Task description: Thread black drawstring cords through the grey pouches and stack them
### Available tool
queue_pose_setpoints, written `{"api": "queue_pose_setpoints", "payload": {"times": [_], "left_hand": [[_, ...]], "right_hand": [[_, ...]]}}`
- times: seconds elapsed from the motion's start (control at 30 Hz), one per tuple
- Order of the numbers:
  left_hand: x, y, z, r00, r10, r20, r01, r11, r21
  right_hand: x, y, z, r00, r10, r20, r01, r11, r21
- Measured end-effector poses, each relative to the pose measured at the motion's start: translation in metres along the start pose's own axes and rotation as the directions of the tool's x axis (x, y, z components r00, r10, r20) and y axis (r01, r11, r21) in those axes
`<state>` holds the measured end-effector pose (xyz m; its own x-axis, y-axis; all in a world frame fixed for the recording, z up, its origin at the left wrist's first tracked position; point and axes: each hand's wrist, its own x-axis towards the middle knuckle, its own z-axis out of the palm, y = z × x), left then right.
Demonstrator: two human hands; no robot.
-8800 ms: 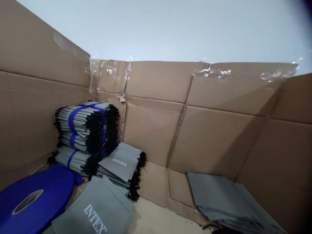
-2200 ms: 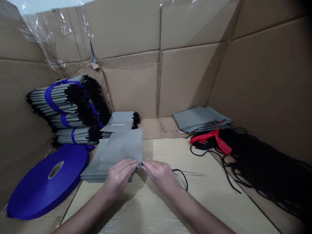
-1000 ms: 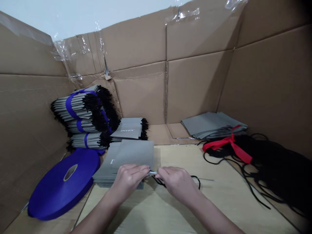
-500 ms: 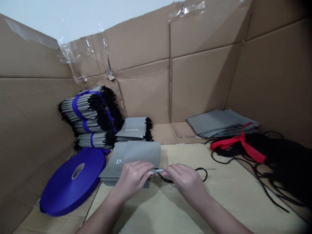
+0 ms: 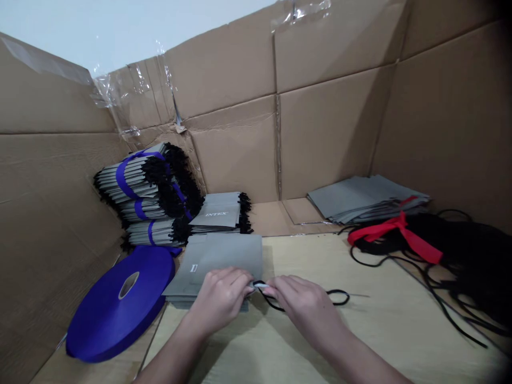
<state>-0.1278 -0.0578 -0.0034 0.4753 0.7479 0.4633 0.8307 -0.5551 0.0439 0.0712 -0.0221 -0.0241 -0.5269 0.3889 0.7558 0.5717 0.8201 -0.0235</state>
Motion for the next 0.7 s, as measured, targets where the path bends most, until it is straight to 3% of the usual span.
{"api": "queue_pose_setpoints", "payload": {"times": [0.2, 0.4, 0.7], "left_hand": [[0.000, 0.006, 0.006, 0.999, -0.014, -0.030, 0.015, 0.999, 0.033], [0.000, 0.010, 0.003, 0.985, -0.172, 0.029, 0.174, 0.982, -0.074], [0.004, 0.013, 0.007, 0.976, -0.207, 0.073, 0.207, 0.978, -0.003]], "right_hand": [[-0.002, -0.002, 0.001, 0.996, -0.085, -0.010, 0.084, 0.995, -0.047], [-0.002, -0.004, 0.002, 0.993, -0.070, -0.094, 0.063, 0.995, -0.081], [0.003, -0.002, 0.000, 0.996, -0.045, -0.074, 0.030, 0.980, -0.196]]}}
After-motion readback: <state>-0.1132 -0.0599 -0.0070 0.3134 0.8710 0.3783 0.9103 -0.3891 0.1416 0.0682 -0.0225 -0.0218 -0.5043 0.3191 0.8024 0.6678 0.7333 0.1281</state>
